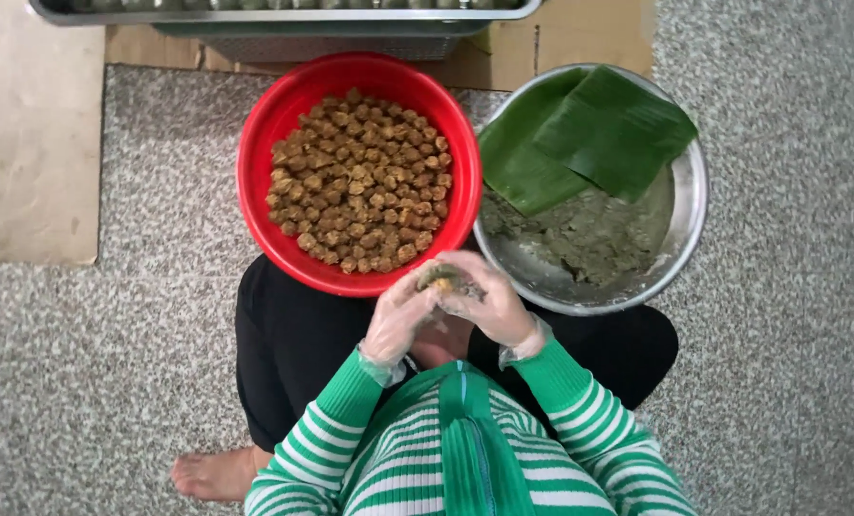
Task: The person is manually shaping green dough into balls, filling them with a brown paste, and placing the finished cakes onto a tray.
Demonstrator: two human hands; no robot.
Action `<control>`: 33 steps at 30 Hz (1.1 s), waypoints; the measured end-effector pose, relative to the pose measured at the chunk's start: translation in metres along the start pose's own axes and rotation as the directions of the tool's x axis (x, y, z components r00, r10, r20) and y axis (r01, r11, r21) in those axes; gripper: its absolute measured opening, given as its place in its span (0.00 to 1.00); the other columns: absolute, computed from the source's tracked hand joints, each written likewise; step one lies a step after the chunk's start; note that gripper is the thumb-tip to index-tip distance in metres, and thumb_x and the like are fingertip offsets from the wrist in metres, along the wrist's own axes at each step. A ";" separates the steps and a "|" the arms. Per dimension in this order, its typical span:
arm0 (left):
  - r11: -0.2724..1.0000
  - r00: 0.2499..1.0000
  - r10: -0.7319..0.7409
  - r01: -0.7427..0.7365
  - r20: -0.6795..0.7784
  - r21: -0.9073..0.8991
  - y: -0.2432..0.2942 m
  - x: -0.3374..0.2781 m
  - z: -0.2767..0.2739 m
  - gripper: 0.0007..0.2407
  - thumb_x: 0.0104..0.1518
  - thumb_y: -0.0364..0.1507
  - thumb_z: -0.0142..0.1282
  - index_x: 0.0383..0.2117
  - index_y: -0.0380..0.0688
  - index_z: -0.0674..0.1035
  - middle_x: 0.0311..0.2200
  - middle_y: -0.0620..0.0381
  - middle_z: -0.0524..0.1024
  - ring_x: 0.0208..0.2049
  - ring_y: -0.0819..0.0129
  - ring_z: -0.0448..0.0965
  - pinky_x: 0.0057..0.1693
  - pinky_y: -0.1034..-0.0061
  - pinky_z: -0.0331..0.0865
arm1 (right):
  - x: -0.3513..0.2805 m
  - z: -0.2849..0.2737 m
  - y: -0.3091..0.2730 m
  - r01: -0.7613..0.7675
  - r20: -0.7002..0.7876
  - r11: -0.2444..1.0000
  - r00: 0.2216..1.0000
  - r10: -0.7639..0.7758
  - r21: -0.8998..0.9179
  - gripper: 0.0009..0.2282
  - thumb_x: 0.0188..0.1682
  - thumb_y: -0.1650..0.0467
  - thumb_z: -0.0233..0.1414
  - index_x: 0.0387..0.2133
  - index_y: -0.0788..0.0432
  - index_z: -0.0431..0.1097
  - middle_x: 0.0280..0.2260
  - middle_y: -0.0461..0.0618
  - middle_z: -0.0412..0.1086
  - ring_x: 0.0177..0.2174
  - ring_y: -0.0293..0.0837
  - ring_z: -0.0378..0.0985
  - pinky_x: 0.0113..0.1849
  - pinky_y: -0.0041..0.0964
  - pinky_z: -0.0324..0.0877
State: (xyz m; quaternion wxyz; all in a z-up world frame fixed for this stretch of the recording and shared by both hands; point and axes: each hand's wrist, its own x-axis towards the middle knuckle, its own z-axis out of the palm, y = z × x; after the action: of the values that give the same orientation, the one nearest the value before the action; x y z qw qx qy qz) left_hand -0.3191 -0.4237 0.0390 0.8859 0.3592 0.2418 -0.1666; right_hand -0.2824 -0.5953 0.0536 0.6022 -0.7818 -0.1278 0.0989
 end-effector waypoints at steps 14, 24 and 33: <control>0.946 0.970 0.155 -0.201 0.189 0.256 0.004 -0.005 0.045 0.20 0.60 0.23 0.58 0.59 0.37 0.74 0.50 0.45 0.78 0.47 0.67 0.78 0.55 0.68 0.77 | -0.002 -0.025 -0.037 0.465 -0.064 0.851 0.868 -0.492 -0.243 0.21 0.49 0.71 0.62 0.53 0.71 0.70 0.51 0.61 0.74 0.53 0.66 0.75 0.55 0.59 0.67; 0.957 0.983 -0.178 0.161 0.052 0.242 0.020 -0.006 0.060 0.18 0.53 0.29 0.67 0.50 0.37 0.80 0.40 0.49 0.82 0.40 0.64 0.83 0.49 0.66 0.81 | -0.014 -0.067 -0.038 0.395 0.149 0.745 0.914 -0.377 -0.538 0.22 0.46 0.63 0.63 0.52 0.62 0.74 0.38 0.52 0.70 0.36 0.54 0.77 0.37 0.48 0.75; 0.860 0.948 -0.110 -0.059 0.297 0.507 0.023 0.002 0.042 0.11 0.52 0.23 0.67 0.40 0.35 0.83 0.35 0.56 0.80 0.37 0.76 0.75 0.49 0.74 0.77 | -0.025 -0.063 -0.004 0.216 0.211 0.942 0.964 -0.163 -0.256 0.30 0.36 0.65 0.71 0.56 0.53 0.74 0.37 0.52 0.75 0.36 0.53 0.80 0.38 0.48 0.76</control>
State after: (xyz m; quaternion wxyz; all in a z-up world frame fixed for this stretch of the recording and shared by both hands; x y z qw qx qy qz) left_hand -0.2940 -0.4380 0.0770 0.7841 0.5456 0.0490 -0.2917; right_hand -0.2872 -0.6597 0.0733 0.4790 -0.8295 -0.2712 0.0943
